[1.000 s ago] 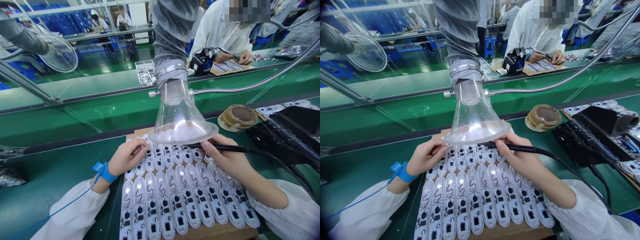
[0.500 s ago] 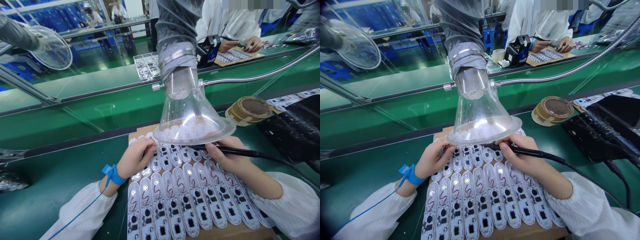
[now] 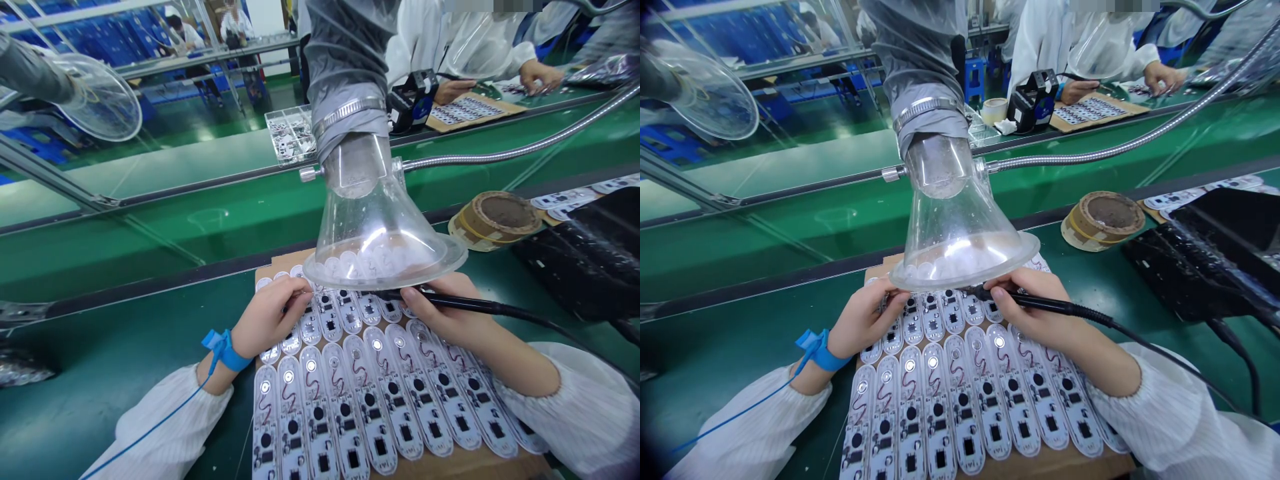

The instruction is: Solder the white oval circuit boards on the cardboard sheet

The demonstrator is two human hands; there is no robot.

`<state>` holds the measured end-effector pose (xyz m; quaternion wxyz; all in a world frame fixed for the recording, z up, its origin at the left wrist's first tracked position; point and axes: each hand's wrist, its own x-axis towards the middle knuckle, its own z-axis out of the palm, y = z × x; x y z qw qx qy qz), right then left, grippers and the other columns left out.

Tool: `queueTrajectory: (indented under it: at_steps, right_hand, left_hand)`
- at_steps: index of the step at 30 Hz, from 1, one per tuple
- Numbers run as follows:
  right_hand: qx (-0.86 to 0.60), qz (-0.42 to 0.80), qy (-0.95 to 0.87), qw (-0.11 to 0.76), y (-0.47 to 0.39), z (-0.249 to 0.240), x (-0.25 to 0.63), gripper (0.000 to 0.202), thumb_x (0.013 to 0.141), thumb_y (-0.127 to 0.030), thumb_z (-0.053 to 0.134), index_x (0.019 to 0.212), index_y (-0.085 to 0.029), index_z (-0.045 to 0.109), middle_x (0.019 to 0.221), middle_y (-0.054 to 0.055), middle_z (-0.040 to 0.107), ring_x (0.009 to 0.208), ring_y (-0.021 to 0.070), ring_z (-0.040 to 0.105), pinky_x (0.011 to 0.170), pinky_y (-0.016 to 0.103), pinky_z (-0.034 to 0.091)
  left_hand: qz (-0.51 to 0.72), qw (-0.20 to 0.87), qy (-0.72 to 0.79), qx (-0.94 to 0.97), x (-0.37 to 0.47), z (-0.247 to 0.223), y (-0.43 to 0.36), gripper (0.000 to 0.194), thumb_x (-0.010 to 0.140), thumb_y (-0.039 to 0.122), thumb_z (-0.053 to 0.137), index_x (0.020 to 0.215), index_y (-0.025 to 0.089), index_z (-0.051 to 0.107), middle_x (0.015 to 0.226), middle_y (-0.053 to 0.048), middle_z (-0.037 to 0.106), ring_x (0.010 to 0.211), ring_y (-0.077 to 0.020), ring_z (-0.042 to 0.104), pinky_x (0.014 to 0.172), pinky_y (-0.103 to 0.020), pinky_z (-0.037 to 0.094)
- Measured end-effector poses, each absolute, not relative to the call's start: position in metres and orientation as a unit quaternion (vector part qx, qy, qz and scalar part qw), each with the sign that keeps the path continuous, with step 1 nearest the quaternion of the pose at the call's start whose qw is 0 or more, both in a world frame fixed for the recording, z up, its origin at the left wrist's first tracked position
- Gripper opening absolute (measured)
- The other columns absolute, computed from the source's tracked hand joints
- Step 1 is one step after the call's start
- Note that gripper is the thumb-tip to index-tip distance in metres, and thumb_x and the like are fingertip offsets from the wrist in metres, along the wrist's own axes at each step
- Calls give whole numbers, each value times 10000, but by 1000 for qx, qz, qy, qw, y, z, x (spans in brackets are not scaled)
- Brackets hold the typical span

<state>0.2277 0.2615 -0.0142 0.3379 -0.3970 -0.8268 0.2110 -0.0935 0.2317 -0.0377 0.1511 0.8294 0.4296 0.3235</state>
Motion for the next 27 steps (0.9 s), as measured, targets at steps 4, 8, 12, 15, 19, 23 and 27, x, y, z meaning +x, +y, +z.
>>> queueTrajectory:
  at_steps: [4,8,12,15,19,23,27]
  right_hand:
    - [-410,223,-820,330,261,-16,227,207,986,-363,573,881,-243,704,795,47,778,725,210,748,664,328,578]
    - [-406,221,-823,331,260,-17,227,182,984,-330,574,911,-241,715,788,39,769,736,206,751,681,322,581]
    - [-396,206,-831,332,260,-15,227,152,978,-281,574,934,-243,714,814,25,779,744,194,759,667,303,570]
    - [-391,198,-834,334,261,-14,227,146,975,-266,571,930,-241,708,800,14,775,715,179,751,645,287,558]
    - [-390,196,-836,331,261,-13,226,143,959,-266,572,884,-236,691,730,11,749,666,174,730,621,282,544]
    - [-389,204,-836,329,261,-13,226,138,954,-273,576,883,-235,688,733,14,753,656,170,724,614,277,545]
    - [-391,213,-834,327,261,-12,227,140,956,-281,581,898,-236,699,778,23,772,686,178,737,641,284,563]
  left_hand:
    - [321,150,428,831,-93,-38,232,80,1039,196,525,989,209,586,741,15,582,669,-134,513,619,-280,393]
    - [322,146,427,832,-93,-38,232,76,1041,189,526,989,210,577,733,24,567,666,-128,505,613,-273,382]
    - [324,144,426,832,-93,-38,232,76,1042,189,524,989,210,574,734,26,572,666,-127,504,614,-269,384]
    - [322,143,428,832,-93,-38,232,73,1043,190,525,999,211,579,748,23,582,678,-126,511,629,-268,397]
    - [319,144,430,832,-92,-37,232,87,1043,197,520,993,204,591,755,15,587,675,-130,517,620,-276,400]
    - [316,144,431,833,-92,-37,232,106,1045,205,513,977,203,594,744,11,581,673,-137,522,609,-283,391]
    - [317,143,432,832,-92,-38,232,106,1048,210,507,998,204,600,762,2,598,680,-141,530,618,-288,401]
